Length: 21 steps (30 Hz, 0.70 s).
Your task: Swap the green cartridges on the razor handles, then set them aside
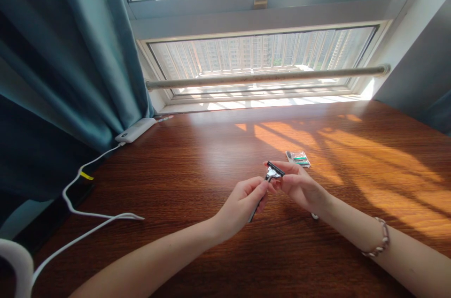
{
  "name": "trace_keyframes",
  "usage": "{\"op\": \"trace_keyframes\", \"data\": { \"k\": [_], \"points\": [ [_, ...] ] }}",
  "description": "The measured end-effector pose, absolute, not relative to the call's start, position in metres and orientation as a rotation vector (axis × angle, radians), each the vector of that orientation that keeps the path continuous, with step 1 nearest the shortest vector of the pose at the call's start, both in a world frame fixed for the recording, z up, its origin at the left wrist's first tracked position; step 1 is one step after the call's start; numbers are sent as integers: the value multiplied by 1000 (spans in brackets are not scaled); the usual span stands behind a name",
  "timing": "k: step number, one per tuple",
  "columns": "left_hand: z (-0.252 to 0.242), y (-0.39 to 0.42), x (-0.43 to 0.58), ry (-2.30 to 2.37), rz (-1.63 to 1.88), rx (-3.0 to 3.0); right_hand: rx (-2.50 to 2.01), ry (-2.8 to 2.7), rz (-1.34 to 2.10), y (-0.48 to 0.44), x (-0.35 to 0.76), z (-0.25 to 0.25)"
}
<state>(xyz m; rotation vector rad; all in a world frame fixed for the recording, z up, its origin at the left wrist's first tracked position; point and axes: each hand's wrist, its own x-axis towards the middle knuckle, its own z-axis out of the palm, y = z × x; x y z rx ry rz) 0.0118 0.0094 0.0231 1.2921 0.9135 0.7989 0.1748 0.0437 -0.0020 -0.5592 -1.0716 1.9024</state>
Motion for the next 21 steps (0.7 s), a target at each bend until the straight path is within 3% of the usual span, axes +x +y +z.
{"op": "trace_keyframes", "data": {
  "k": [21],
  "points": [
    [23,7,12,897,793,1219,-510,-1014,2011,43,174,-9]
  ]
}}
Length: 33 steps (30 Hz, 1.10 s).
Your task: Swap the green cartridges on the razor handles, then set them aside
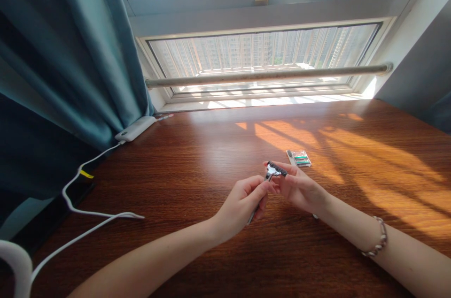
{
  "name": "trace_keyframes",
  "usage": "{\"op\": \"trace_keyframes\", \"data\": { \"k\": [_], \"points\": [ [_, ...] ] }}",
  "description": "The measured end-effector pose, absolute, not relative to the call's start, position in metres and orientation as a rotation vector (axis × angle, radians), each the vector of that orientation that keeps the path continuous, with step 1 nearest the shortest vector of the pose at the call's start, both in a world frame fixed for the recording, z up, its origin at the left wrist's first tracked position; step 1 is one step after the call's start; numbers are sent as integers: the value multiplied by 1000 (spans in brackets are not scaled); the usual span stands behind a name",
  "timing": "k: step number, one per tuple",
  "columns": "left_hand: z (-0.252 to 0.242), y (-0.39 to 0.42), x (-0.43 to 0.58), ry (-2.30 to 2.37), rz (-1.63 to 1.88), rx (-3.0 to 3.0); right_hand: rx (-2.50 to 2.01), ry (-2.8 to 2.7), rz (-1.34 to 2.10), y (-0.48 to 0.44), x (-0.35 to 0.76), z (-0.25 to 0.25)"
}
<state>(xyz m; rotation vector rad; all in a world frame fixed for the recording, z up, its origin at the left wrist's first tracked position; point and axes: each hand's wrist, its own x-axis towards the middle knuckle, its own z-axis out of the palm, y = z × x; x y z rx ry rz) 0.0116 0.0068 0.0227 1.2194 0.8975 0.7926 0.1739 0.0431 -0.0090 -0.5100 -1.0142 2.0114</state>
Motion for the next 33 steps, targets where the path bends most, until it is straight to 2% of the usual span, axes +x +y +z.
{"op": "trace_keyframes", "data": {
  "k": [15,33],
  "points": [
    [22,5,12,823,785,1185,-411,-918,2136,41,174,-21],
    [23,5,13,851,785,1155,-249,-891,2132,44,174,-23]
  ]
}}
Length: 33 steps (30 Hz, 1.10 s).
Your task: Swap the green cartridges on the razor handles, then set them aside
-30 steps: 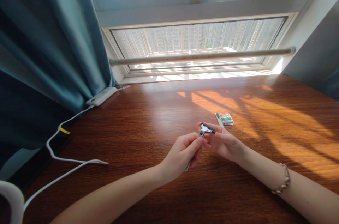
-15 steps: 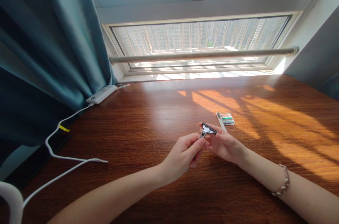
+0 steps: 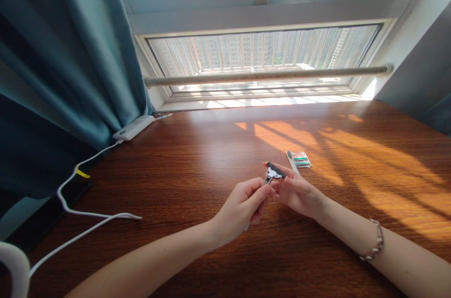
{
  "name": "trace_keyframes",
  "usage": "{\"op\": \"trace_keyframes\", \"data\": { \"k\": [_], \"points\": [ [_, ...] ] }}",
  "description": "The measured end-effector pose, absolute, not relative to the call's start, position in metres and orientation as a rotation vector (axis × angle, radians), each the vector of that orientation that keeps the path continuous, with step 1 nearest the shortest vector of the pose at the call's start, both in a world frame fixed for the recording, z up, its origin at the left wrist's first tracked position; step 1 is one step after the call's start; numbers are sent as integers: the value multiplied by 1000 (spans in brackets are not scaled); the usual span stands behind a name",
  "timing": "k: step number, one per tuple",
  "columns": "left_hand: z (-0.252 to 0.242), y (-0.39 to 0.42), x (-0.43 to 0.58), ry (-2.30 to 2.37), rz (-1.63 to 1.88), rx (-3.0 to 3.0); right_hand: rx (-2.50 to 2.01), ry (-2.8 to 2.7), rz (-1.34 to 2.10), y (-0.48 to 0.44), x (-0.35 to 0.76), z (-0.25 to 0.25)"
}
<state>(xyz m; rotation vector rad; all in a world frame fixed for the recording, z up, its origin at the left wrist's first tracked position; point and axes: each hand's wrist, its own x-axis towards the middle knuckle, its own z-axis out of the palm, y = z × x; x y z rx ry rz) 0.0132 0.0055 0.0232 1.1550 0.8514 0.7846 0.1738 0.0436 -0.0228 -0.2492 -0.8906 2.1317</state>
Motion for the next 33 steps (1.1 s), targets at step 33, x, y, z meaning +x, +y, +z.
{"op": "trace_keyframes", "data": {
  "k": [33],
  "points": [
    [16,7,10,816,747,1078,-397,-1005,2102,47,178,-23]
  ]
}}
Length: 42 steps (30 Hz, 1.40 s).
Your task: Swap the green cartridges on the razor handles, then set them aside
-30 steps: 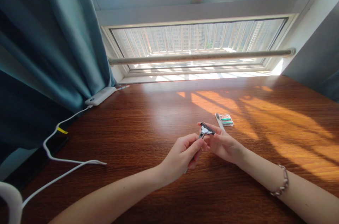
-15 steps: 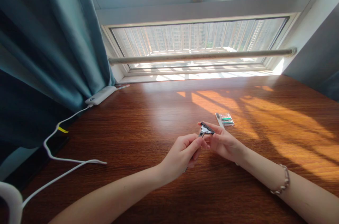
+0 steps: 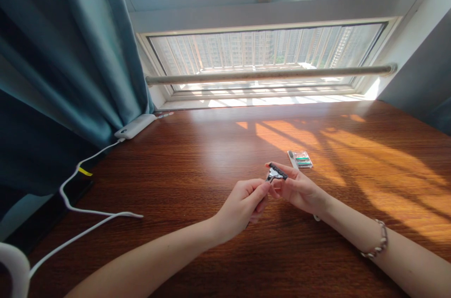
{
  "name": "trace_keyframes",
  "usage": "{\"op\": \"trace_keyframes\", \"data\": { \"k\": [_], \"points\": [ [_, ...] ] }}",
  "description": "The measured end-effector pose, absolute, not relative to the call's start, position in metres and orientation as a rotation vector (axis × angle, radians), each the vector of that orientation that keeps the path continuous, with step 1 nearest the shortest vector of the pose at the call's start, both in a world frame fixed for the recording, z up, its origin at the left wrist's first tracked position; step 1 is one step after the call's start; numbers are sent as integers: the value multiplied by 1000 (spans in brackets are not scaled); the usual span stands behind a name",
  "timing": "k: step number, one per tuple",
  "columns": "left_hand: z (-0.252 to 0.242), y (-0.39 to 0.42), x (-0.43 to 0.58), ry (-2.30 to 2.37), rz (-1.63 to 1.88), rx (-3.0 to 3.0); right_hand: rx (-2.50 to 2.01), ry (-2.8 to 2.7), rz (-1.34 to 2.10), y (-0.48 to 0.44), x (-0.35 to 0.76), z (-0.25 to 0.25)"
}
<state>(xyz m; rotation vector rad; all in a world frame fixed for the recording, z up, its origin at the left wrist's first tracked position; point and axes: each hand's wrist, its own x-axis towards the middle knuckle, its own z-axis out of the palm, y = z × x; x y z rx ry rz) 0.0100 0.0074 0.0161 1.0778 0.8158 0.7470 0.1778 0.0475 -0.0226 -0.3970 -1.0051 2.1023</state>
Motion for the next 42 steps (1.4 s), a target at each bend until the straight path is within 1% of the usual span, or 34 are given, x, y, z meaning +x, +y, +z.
{"op": "trace_keyframes", "data": {
  "k": [12,18,42],
  "points": [
    [19,4,12,856,829,1181,-300,-1000,2123,44,175,-22],
    [21,2,13,847,841,1158,-374,-1011,2103,43,175,-20],
    [23,-1,15,896,823,1116,-417,-1116,2004,45,176,-17]
  ]
}}
